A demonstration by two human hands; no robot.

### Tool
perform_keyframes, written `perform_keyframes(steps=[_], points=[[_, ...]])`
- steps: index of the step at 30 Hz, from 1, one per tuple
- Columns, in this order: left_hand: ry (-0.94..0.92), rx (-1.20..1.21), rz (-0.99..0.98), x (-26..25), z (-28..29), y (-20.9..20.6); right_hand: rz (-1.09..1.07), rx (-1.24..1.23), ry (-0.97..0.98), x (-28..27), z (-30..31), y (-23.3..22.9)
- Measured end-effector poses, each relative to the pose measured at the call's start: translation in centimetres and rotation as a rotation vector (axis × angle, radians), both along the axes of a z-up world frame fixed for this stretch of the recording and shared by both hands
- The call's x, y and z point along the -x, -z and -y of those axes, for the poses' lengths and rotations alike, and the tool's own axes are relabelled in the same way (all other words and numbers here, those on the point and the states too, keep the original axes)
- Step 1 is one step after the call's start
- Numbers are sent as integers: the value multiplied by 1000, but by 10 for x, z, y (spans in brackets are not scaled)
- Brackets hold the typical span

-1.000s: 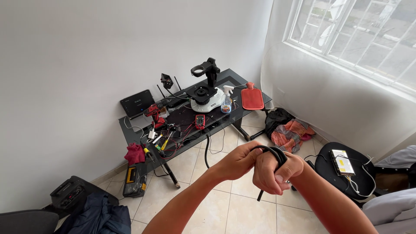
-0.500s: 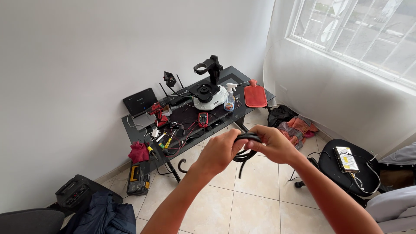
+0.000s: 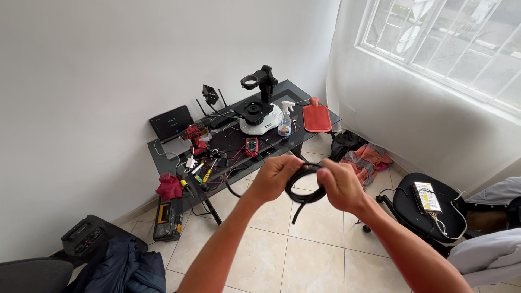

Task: The person organizes and inspects various electronic components, including a power supply and cables.

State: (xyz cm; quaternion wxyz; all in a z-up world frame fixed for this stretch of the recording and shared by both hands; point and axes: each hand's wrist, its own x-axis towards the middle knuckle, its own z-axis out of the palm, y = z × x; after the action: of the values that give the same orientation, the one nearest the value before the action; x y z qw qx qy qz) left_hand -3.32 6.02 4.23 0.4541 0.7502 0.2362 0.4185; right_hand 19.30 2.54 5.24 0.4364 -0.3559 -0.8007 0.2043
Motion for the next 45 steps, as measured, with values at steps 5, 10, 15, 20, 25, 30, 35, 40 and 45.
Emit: perform_keyframes(steps=[5,10,15,20,25,30,35,40,45], points=[[-77,437,380,-30,2,57,-266,152,150,16,-8,4],[-315,-222,40,-46,36,35,-289,-54,496,26,-31,11],[-373,-425,-600,-41,50,13,-203,-138,622,13,-54,15],[-283,-705,-760,-21,34,-9,6,-138,607,0,-53,32],[-234,-847,-740,7,14,-68,19,5,172,-10,-31,25],[-88,-548,-496,18,-1,-74,77,193,41,-20,-7,3],[186,-292,-93,10,-22,0,-3,365,-257,-32,-2,19],[26,117,336,-18,-21,97,-296,479,-329,-21,-1,43],[-48,462,697,-53,8,97,-767,570,-203,9,-5,81]])
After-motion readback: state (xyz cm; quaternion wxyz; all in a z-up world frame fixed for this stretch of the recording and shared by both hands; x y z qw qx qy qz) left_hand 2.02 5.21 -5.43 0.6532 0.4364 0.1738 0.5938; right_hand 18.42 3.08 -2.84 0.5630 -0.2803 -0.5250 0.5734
